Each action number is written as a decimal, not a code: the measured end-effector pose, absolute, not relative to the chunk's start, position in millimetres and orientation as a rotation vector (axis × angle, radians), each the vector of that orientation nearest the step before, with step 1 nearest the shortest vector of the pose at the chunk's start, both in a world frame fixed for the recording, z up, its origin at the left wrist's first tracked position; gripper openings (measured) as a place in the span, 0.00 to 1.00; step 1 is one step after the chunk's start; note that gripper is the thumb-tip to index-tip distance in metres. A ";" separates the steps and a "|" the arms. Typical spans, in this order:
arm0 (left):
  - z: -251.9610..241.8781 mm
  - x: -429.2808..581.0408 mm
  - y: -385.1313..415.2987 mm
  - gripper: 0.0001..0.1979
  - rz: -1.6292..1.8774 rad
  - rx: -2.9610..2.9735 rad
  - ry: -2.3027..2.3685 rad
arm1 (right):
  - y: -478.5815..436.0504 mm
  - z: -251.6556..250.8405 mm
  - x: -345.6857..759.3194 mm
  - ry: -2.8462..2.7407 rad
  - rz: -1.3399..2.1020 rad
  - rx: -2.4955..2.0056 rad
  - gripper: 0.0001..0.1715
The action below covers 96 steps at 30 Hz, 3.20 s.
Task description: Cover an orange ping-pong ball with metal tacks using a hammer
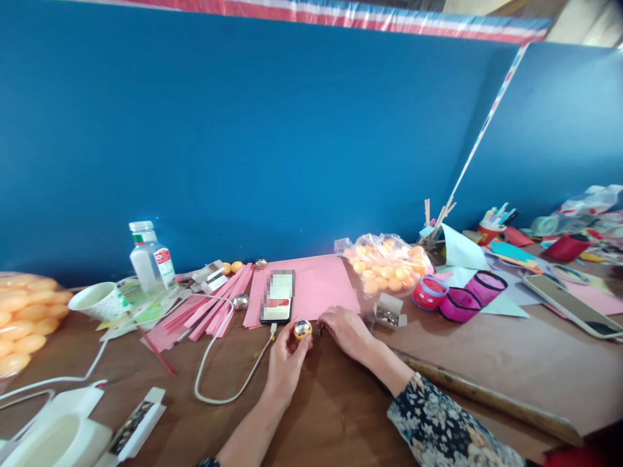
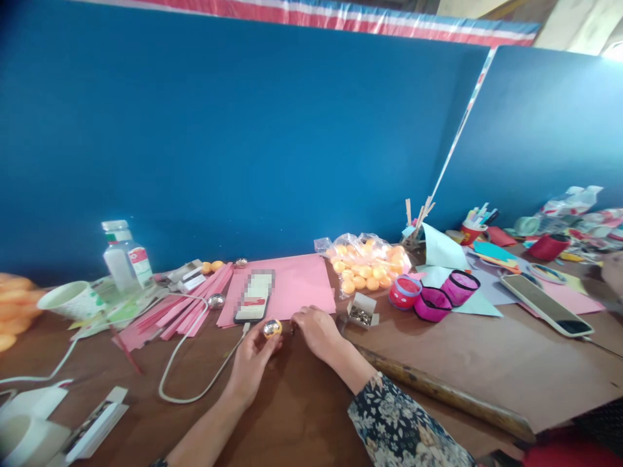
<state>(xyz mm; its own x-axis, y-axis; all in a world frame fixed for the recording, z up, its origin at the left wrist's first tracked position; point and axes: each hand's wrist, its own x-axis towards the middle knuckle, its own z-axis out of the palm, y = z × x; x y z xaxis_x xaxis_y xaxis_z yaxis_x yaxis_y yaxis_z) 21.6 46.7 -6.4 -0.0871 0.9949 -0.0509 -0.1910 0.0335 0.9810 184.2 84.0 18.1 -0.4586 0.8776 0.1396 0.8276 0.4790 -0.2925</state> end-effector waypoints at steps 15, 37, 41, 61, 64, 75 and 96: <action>-2.2 22.4 45.0 0.23 1.335 0.947 1.120 | 81.2 19.5 185.9 -2.458 0.260 -1.488 0.10; 1.2 24.0 43.9 0.21 1.379 0.825 0.982 | 68.1 42.3 170.1 -1.940 0.830 -1.156 0.05; 2.3 23.1 44.2 0.22 1.370 0.923 1.015 | 68.5 38.0 166.6 -1.627 1.274 -0.986 0.07; 4.7 21.8 43.5 0.23 1.341 0.964 1.038 | 70.2 30.9 166.7 -1.370 1.573 -0.985 0.17; 5.3 21.8 43.5 0.22 1.352 0.979 1.037 | 70.1 31.3 166.8 -1.365 1.585 -0.980 0.16; 6.1 21.5 43.2 0.22 1.374 1.010 1.039 | 70.4 28.6 167.1 -1.304 1.646 -0.967 0.17; 0.7 20.6 43.8 0.23 1.373 1.030 1.010 | 69.4 28.8 166.8 -1.265 1.693 -0.979 0.16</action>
<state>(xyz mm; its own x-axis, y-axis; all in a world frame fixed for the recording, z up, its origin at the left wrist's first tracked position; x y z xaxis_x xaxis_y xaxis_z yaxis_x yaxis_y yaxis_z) 20.6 43.8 0.7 -0.0316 0.9987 0.0389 -0.2601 -0.0458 0.9645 166.8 69.4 28.8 -0.3897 0.9129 -0.1214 -0.1425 -0.1901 -0.9714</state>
